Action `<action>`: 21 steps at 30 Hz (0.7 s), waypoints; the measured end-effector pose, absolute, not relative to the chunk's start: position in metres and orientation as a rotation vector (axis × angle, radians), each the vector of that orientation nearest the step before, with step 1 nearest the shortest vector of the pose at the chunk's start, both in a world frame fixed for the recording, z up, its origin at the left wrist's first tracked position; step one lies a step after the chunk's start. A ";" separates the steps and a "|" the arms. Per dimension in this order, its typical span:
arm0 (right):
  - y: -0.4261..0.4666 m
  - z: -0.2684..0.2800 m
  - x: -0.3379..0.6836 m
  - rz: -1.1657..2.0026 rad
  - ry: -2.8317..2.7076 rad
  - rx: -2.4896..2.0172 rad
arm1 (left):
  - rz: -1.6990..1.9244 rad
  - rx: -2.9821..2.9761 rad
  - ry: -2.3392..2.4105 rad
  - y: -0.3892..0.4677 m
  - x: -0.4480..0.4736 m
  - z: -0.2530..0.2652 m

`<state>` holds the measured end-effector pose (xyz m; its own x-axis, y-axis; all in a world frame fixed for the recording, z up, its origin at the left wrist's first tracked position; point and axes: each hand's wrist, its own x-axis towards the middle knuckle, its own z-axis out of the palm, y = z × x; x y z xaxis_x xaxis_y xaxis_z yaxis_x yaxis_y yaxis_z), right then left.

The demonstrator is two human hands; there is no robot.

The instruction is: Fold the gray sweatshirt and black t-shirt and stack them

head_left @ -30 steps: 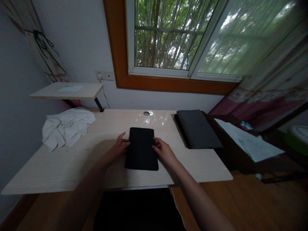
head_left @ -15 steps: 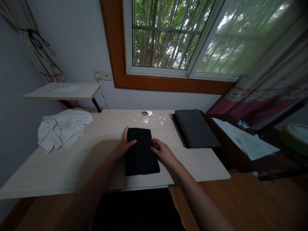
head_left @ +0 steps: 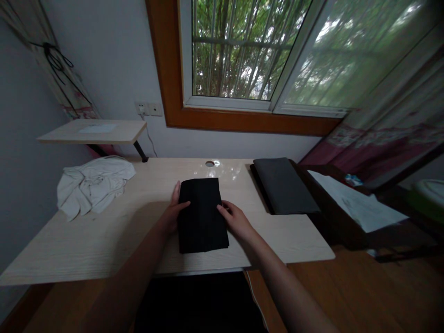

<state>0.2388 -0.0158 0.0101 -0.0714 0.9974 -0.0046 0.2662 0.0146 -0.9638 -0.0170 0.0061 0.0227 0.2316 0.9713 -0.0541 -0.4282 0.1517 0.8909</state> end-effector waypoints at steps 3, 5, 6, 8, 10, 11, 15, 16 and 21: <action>-0.020 0.021 0.230 1.415 -1.276 -1.249 | 1.153 0.906 0.720 0.003 -0.017 0.027; -0.024 0.028 0.223 1.607 -1.143 -1.147 | 1.150 0.925 0.691 0.000 -0.018 0.029; -0.026 0.031 0.220 1.679 -1.090 -1.097 | 1.152 0.929 0.683 -0.001 -0.018 0.030; -0.028 0.035 0.214 1.740 -0.998 -1.039 | 1.155 0.925 0.675 -0.003 -0.018 0.031; -0.028 0.035 0.210 1.690 -0.932 -1.052 | 1.157 0.917 0.678 -0.004 -0.018 0.031; -0.027 0.034 0.209 1.645 -0.910 -1.071 | 1.158 0.920 0.685 -0.004 -0.018 0.031; -0.021 0.027 0.209 1.511 -0.899 -1.093 | 1.187 0.951 0.740 -0.001 -0.016 0.026; -0.019 0.026 0.210 1.493 -0.902 -1.083 | 1.192 0.954 0.748 0.000 -0.015 0.025; -0.016 0.021 0.211 1.448 -0.839 -1.081 | 1.219 0.970 0.726 0.001 -0.011 0.022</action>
